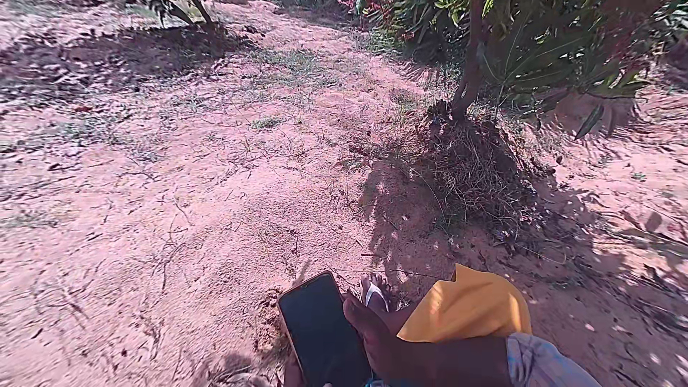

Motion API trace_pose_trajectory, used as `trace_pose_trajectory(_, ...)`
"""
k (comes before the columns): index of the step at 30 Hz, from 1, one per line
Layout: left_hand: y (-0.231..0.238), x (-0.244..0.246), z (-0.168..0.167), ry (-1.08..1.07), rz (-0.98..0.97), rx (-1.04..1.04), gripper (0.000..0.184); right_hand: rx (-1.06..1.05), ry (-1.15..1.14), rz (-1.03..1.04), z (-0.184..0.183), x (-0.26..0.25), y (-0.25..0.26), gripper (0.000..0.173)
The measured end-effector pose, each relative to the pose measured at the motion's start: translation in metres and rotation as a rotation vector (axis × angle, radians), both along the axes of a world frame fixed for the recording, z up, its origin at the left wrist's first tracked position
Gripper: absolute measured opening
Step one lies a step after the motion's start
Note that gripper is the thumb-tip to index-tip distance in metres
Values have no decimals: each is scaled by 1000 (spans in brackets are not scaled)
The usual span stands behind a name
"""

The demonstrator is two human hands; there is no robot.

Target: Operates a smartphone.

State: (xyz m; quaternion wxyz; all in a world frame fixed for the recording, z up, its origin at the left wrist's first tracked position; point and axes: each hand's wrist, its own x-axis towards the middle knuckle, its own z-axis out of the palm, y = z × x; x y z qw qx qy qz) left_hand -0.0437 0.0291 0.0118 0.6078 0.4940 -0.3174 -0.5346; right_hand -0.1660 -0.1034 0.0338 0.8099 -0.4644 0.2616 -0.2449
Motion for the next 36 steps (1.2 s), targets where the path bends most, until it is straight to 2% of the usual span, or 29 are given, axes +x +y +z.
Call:
trace_pose_trajectory(5, 4, -4, 0, -43, 13, 12, 88, -34, 11, -12, -6, 0, 1, 59)
trace_pose_trajectory(9, 2, 0, 0, -39, -22, -36, 79, -32, 41, -20, -10, -1, 1, 61)
trace_pose_trajectory(16, 1, 5, -7, 28, -43, -50, 69, -31, 31, 0, -18, -5, -2, 54)
trace_pose_trajectory(20, 1, 4, -10, 90, 28, -16, 61, -29, 4, 27, -21, -5, -3, 56)
trace_pose_trajectory(24, 1, 3, -12, 125, 58, -20, 63, -28, 6, 42, -20, -5, -2, 61)
trace_pose_trajectory(28, 2, 4, -11, 146, 36, -19, 64, -16, -21, 54, -22, -7, -3, 56)
trace_pose_trajectory(32, 3, 5, -13, 138, -9, -62, 76, -14, -10, 57, -20, -7, -3, 56)
trace_pose_trajectory(36, 1, 5, -7, 94, -9, -7, 85, -12, -6, 52, -20, -6, -3, 60)
